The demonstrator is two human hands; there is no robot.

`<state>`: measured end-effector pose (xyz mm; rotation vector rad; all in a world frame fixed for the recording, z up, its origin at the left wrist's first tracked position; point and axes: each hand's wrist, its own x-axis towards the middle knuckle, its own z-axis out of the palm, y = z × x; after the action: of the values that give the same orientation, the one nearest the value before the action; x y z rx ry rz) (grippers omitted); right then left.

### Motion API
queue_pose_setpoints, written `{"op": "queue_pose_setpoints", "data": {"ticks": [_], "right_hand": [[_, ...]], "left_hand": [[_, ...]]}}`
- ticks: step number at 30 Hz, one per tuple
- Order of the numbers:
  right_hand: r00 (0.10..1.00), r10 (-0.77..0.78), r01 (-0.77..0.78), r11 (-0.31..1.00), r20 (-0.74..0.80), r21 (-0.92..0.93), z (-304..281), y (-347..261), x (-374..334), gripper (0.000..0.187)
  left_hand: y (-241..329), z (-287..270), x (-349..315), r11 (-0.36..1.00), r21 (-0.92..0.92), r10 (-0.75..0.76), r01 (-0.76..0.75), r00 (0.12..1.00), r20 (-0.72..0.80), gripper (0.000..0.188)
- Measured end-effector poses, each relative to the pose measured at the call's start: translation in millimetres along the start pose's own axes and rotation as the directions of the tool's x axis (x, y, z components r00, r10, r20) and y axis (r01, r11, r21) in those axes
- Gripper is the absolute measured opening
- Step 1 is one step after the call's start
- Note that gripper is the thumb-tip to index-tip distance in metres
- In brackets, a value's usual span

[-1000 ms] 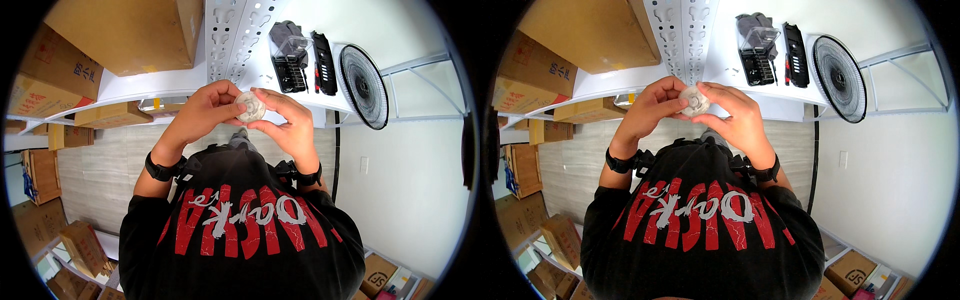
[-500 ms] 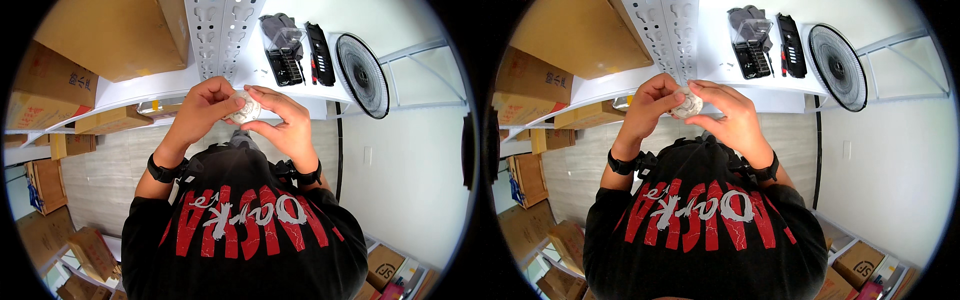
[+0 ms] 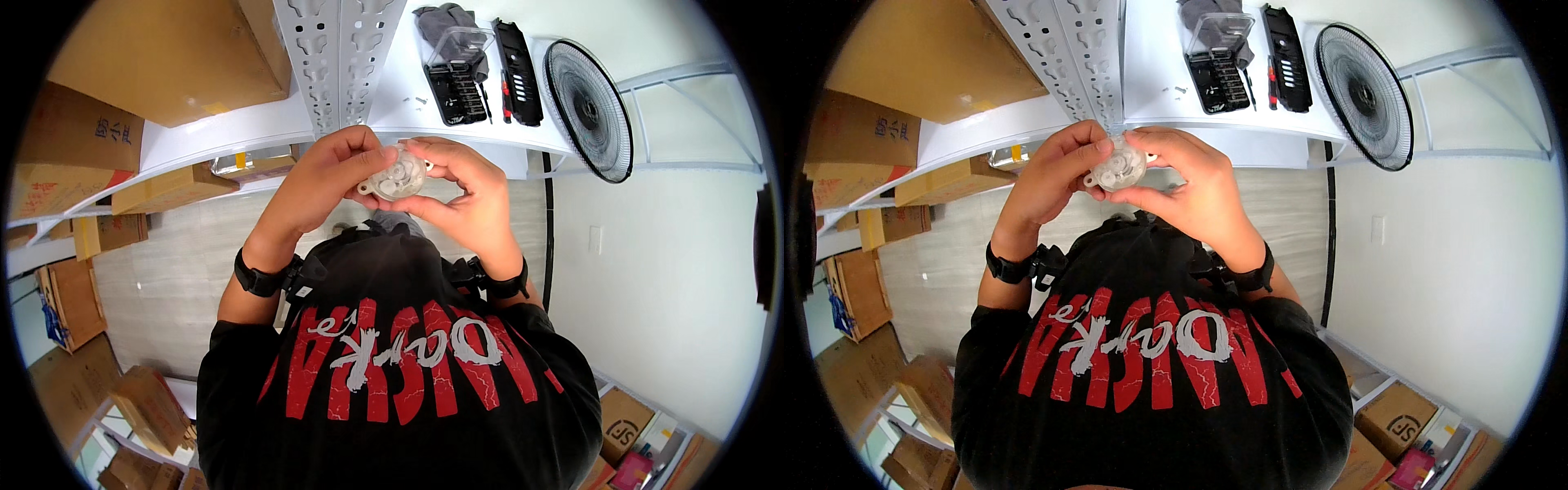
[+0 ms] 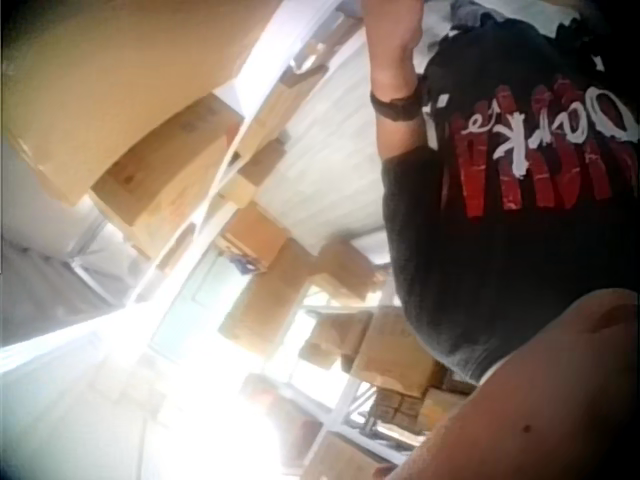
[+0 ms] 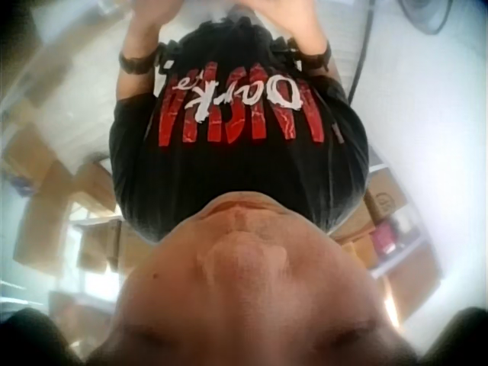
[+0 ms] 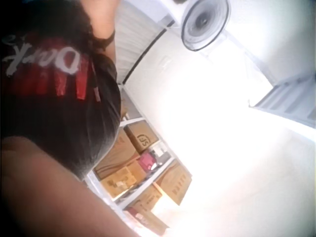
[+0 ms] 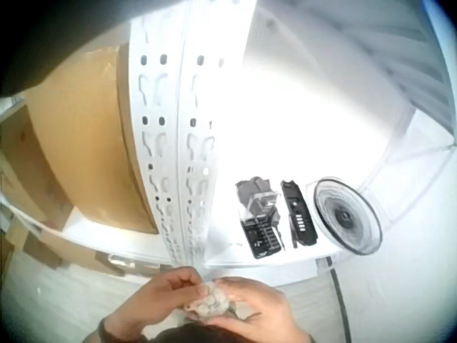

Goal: The person holds a white plastic mechanical component and repeatedly inserts and removes small metal pieces. They use a red screwdriver to adjust the component and continue manipulating the parts by hand.

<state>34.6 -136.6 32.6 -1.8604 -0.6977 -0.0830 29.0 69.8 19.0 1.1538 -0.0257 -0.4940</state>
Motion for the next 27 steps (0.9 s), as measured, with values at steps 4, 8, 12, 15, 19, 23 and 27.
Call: {"op": "queue_pose_setpoints", "data": {"ticks": [4, 8, 12, 15, 19, 23, 27], "right_hand": [[0.997, 0.059, -0.066, 0.989, 0.054, 0.13, -9, 10, 4, 0.052], [0.984, 0.099, -0.119, 0.984, 0.146, 0.136, -25, 17, 10, 0.052], [0.979, 0.065, -0.071, 0.997, 0.193, 0.024, -40, 23, 17, 0.052], [0.967, -0.052, 0.094, 0.983, 0.249, -0.158, -57, 28, 23, 0.054], [0.929, -0.183, 0.246, 0.954, 0.322, -0.168, -73, 45, 28, 0.055], [0.882, -0.237, 0.318, 0.937, 0.408, -0.144, -80, 62, 32, 0.053], [0.83, -0.268, 0.332, 0.942, 0.489, -0.048, -74, 78, 32, 0.055]], "left_hand": [[4, 7, 2, 0.998, -0.043, -0.044, 0.043, 0.999, -0.013, 0.027], [2, 13, 12, 0.996, -0.046, -0.079, 0.078, 0.997, -0.026, 0.027], [-11, 25, 25, 0.998, -0.07, 0.001, -0.008, 0.995, -0.103, 0.023], [-20, 38, 34, 0.996, -0.035, 0.076, -0.083, 0.983, -0.168, 0.019], [-43, 52, 46, 0.966, -0.072, 0.23, -0.25, 0.95, -0.212, 0.015], [-56, 63, 49, 0.961, -0.041, 0.25, -0.273, 0.923, -0.291, 0.017], [-79, 72, 45, 0.938, -0.095, 0.276, -0.333, 0.885, -0.375, 0.017]]}}
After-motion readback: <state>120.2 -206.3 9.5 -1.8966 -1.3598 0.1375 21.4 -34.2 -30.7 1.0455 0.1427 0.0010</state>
